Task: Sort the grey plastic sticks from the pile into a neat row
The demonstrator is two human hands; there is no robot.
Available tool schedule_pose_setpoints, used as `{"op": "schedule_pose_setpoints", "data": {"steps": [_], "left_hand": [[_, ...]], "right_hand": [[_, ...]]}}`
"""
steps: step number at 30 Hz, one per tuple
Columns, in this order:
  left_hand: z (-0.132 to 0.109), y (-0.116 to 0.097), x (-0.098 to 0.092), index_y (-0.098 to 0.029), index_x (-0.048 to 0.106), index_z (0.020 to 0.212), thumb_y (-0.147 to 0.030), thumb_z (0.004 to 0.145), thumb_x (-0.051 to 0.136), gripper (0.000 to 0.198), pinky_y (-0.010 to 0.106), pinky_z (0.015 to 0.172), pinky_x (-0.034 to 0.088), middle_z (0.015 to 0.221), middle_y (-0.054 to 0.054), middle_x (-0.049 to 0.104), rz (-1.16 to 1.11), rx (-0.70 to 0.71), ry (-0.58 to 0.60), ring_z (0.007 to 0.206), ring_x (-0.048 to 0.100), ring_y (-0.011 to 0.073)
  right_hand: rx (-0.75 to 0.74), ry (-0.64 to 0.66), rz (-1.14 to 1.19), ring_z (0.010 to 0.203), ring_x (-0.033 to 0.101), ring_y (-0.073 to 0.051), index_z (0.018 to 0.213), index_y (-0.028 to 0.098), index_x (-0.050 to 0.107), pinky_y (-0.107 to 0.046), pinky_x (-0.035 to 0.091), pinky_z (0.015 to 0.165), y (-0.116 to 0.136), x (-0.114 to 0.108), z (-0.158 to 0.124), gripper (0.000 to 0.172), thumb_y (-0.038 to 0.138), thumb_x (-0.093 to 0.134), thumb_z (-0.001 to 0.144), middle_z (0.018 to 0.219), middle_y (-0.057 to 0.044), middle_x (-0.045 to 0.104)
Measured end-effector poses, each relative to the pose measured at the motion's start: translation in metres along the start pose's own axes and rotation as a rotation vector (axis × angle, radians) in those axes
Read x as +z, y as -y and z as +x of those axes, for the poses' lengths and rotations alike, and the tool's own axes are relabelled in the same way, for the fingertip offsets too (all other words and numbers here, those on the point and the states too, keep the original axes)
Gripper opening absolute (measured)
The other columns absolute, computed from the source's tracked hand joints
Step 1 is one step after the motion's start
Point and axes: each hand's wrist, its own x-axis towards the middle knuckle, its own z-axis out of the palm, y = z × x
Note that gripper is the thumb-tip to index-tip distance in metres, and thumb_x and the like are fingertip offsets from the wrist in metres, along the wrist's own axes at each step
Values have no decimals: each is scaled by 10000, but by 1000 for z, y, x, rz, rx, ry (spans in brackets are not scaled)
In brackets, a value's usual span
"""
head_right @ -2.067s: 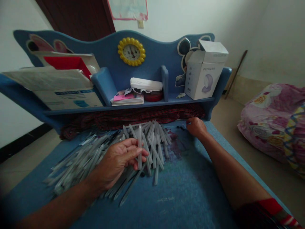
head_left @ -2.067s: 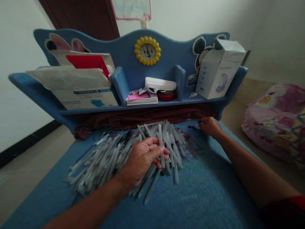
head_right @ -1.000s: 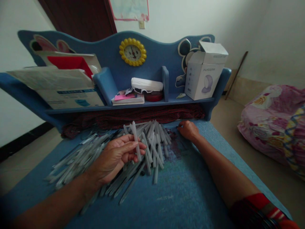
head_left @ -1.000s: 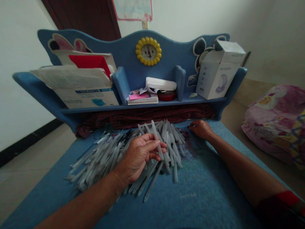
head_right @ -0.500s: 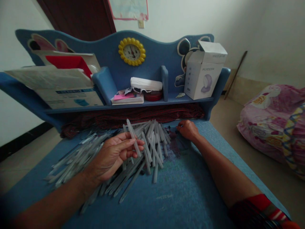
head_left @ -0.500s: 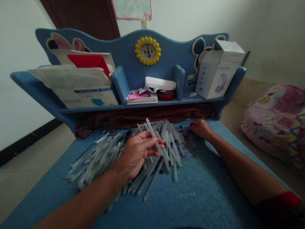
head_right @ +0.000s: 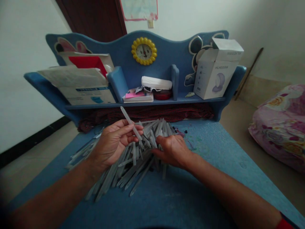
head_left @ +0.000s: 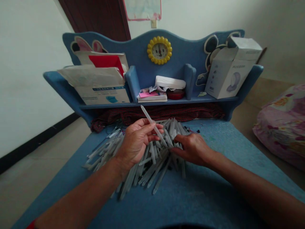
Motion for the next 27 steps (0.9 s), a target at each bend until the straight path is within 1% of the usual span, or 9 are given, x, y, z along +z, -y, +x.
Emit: {"op": "schedule_pose_setpoints", "data": {"steps": [2, 3, 7, 9, 13, 16, 19, 23, 27], "left_hand": [[0, 0, -1, -108, 576, 808, -140, 746, 627, 86, 231, 533, 521, 811, 112, 686, -9, 2, 3, 699, 668, 188], [0, 0, -2, -109, 577, 806, -142, 746, 628, 86, 230, 532, 521, 810, 112, 687, -15, 3, 3, 697, 669, 188], [4, -3, -6, -110, 582, 801, -148, 751, 632, 80, 224, 526, 520, 814, 115, 691, -42, 24, -17, 691, 672, 187], [7, -5, -10, -106, 584, 810, -146, 759, 628, 78, 218, 522, 520, 820, 121, 693, -51, 47, -39, 681, 671, 180], [16, -10, -20, -100, 575, 811, -123, 771, 606, 56, 210, 516, 522, 812, 117, 692, -81, 83, -118, 668, 671, 170], [22, -11, -27, -96, 563, 804, -104, 786, 583, 28, 202, 518, 524, 810, 114, 691, -110, 98, -166, 672, 670, 162], [27, -12, -33, -99, 553, 802, -85, 796, 568, 21, 200, 537, 530, 816, 114, 693, -158, 92, -194, 684, 671, 154], [30, -13, -36, -99, 547, 765, -55, 792, 556, 52, 205, 541, 534, 812, 121, 698, -222, 82, -238, 698, 676, 160], [31, -13, -37, -104, 537, 731, -45, 791, 549, 84, 203, 535, 533, 789, 117, 701, -276, 63, -265, 695, 679, 163]], "right_hand": [[-5, -4, -115, 553, 584, -163, 871, 167, 636, -249, 272, 517, 6, 7, 1, 337, 476, 507, 835, 617, -62, 658], [-5, 4, -151, 547, 589, -166, 853, 167, 633, -251, 261, 510, 8, 10, 1, 341, 471, 480, 851, 624, -73, 667], [24, 15, -194, 502, 575, -145, 799, 176, 634, -259, 223, 487, 11, 19, 4, 305, 379, 422, 881, 614, -78, 674], [58, -30, -168, 474, 555, -132, 769, 181, 634, -261, 216, 482, 10, 20, 4, 288, 352, 425, 871, 587, -63, 662], [82, -184, -48, 460, 515, -113, 672, 179, 607, -250, 238, 486, 6, 17, 0, 265, 304, 452, 847, 523, -28, 601], [22, -299, 108, 445, 473, -88, 628, 171, 573, -230, 273, 488, 5, 14, -3, 270, 283, 463, 848, 486, -1, 536], [-77, -353, 217, 420, 439, -72, 633, 170, 562, -220, 286, 475, 6, 14, -6, 271, 268, 455, 862, 476, 20, 499], [-178, -384, 243, 432, 465, -77, 654, 169, 565, -227, 308, 481, 8, 15, -9, 253, 248, 460, 871, 481, 26, 491], [-220, -429, 231, 429, 461, -83, 662, 175, 558, -239, 315, 473, 9, 16, -11, 231, 242, 473, 866, 481, 30, 481]]}}
